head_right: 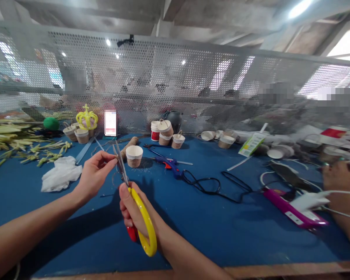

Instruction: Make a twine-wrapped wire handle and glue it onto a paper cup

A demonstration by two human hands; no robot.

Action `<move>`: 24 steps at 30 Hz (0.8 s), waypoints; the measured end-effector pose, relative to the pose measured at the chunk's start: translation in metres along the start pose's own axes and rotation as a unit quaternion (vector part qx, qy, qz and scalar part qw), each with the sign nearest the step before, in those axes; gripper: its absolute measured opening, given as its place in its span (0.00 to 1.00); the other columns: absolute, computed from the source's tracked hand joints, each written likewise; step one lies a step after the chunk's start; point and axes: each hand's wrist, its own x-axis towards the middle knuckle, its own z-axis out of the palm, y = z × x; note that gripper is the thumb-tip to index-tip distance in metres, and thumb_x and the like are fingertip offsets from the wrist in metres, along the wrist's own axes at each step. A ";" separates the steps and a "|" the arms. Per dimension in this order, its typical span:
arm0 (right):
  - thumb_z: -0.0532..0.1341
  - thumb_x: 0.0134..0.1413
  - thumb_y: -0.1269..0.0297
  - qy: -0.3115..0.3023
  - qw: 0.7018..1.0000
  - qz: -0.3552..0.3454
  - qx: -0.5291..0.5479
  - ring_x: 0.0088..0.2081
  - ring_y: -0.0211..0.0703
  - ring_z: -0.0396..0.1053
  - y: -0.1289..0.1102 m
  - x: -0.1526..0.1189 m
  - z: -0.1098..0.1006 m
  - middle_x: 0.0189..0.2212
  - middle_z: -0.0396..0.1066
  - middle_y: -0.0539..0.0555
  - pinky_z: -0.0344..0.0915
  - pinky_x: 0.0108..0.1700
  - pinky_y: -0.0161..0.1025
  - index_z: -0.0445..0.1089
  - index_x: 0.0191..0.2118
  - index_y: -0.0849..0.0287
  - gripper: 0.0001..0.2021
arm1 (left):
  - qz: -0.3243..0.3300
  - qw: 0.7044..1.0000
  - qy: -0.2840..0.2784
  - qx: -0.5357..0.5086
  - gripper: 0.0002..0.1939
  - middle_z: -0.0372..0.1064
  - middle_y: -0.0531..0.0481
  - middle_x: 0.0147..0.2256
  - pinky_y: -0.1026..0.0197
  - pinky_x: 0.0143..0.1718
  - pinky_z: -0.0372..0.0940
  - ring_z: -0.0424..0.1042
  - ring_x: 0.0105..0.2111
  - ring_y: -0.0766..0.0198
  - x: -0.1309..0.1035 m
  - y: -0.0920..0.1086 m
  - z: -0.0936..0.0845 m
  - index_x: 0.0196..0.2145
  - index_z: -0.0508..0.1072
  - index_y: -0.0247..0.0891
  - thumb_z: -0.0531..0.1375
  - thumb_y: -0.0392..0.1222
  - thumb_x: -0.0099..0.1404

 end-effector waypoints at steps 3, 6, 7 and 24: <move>0.53 0.43 0.41 -0.003 1.000 0.000 0.004 0.16 0.25 0.45 0.000 0.000 -0.001 0.18 0.52 0.43 0.41 0.15 0.25 0.55 0.32 0.57 0.22 | 0.000 1.000 -0.002 0.002 0.05 0.65 0.53 0.25 0.65 0.29 0.59 0.63 0.25 0.69 0.000 -0.001 0.001 0.27 0.66 0.35 0.58 0.40 0.53; 0.52 0.43 0.40 -0.002 1.000 -0.003 0.000 0.16 0.26 0.44 0.001 0.000 -0.001 0.18 0.51 0.42 0.41 0.15 0.25 0.54 0.31 0.57 0.23 | 0.004 1.000 -0.001 0.006 0.05 0.65 0.53 0.25 0.65 0.28 0.59 0.63 0.24 0.69 0.000 -0.002 0.001 0.27 0.66 0.36 0.58 0.40 0.53; 0.52 0.43 0.40 -0.001 1.000 -0.002 -0.004 0.16 0.26 0.45 0.001 0.000 -0.001 0.18 0.50 0.42 0.41 0.15 0.25 0.54 0.30 0.57 0.23 | 0.006 1.000 -0.001 0.008 0.05 0.65 0.53 0.25 0.65 0.28 0.59 0.63 0.24 0.69 0.000 -0.002 0.001 0.27 0.66 0.36 0.58 0.40 0.53; 0.50 0.44 0.39 -0.009 0.998 0.045 0.043 0.14 0.25 0.40 0.004 0.003 -0.001 0.16 0.48 0.41 0.37 0.14 0.24 0.56 0.34 0.56 0.23 | 0.021 1.000 -0.002 0.015 0.04 0.66 0.52 0.26 0.65 0.30 0.60 0.64 0.26 0.68 -0.001 -0.007 0.002 0.27 0.67 0.36 0.58 0.39 0.53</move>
